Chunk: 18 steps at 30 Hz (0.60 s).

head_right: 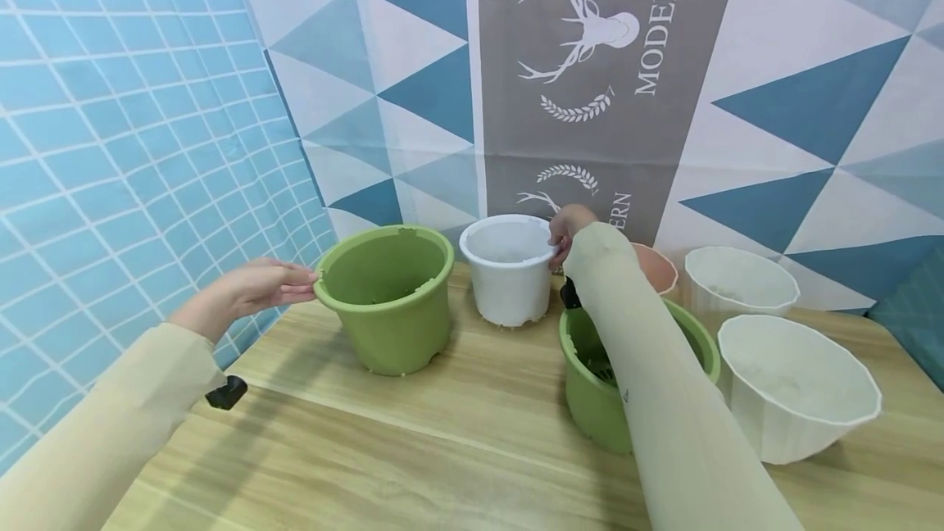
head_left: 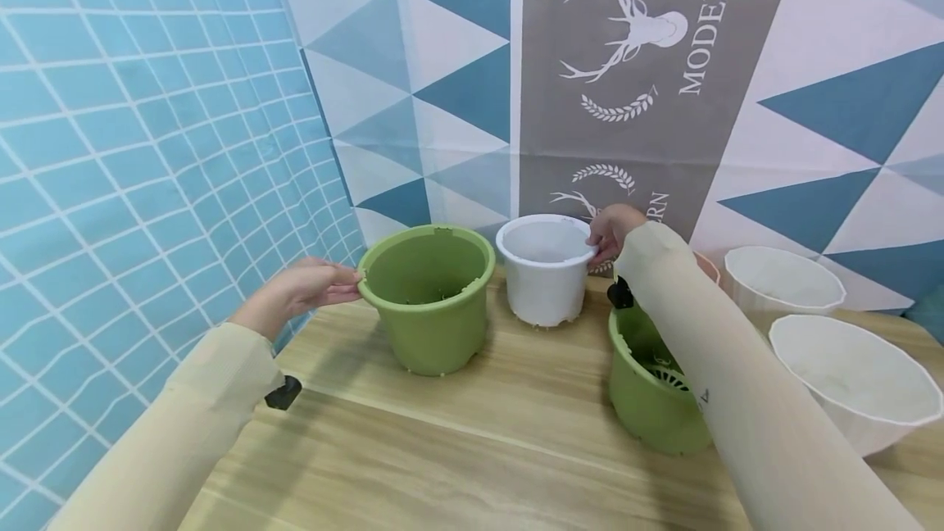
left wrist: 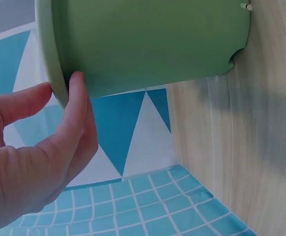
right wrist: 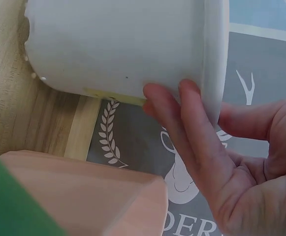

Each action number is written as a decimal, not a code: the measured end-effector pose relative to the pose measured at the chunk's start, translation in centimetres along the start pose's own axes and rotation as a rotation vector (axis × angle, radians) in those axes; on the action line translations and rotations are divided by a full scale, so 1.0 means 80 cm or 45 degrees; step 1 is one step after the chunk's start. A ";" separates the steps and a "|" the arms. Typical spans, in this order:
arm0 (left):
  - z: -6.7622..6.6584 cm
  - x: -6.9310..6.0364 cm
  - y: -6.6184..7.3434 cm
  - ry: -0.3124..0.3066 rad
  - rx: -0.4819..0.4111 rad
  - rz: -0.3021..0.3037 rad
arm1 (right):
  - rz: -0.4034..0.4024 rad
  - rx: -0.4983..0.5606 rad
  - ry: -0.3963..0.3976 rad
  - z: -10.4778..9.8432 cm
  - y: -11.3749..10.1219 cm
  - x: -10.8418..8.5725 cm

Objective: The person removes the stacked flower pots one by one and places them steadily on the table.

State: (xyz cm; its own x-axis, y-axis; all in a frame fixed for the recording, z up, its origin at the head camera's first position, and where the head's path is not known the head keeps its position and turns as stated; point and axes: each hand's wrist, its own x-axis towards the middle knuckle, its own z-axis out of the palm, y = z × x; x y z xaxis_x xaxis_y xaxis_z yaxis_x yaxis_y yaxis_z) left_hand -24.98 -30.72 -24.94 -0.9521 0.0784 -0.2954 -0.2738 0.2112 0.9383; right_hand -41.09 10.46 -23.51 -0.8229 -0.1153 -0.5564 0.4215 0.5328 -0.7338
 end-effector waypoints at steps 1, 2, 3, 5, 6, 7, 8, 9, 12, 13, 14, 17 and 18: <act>0.000 0.000 0.000 0.005 0.005 0.000 | 0.003 -0.007 -0.011 0.000 0.000 0.000; 0.001 0.000 0.000 0.010 0.006 -0.002 | 0.008 -0.008 -0.018 -0.001 0.000 0.000; 0.001 0.001 0.000 0.013 0.004 -0.003 | 0.016 -0.012 -0.028 -0.001 0.000 0.000; 0.001 0.001 -0.001 0.026 -0.010 -0.012 | 0.032 -0.029 -0.038 -0.002 -0.001 0.000; 0.000 0.001 -0.002 0.030 -0.020 -0.015 | 0.039 -0.040 -0.039 -0.002 -0.002 0.000; 0.000 0.002 -0.003 0.036 -0.028 -0.020 | 0.045 -0.045 -0.036 -0.003 -0.002 0.001; 0.000 0.002 -0.004 0.039 -0.035 -0.021 | 0.051 -0.053 -0.033 -0.003 -0.002 0.001; 0.000 0.002 -0.004 0.044 -0.042 -0.022 | 0.054 -0.070 -0.029 -0.004 -0.003 0.001; 0.001 0.002 -0.006 0.054 -0.053 -0.024 | 0.037 -0.185 0.016 -0.004 -0.002 0.002; 0.001 0.002 -0.006 0.056 -0.055 -0.024 | 0.023 -0.255 0.046 -0.004 -0.002 0.002; 0.001 0.002 -0.006 0.058 -0.056 -0.023 | 0.008 -0.318 0.083 -0.004 -0.002 0.002; 0.002 0.002 -0.006 0.057 -0.074 -0.012 | -0.025 -0.443 0.226 -0.003 0.001 0.000; 0.002 0.002 -0.006 0.059 -0.080 -0.007 | -0.033 -0.463 0.265 -0.003 0.001 -0.001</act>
State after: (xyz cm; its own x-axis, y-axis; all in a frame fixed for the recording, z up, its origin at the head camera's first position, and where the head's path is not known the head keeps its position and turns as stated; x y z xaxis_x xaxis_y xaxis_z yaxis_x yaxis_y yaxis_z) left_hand -25.00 -30.64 -25.51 -0.9554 0.0323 -0.2935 -0.2858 0.1497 0.9465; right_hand -41.05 10.69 -23.45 -0.9067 0.0194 -0.4214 0.2682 0.7974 -0.5405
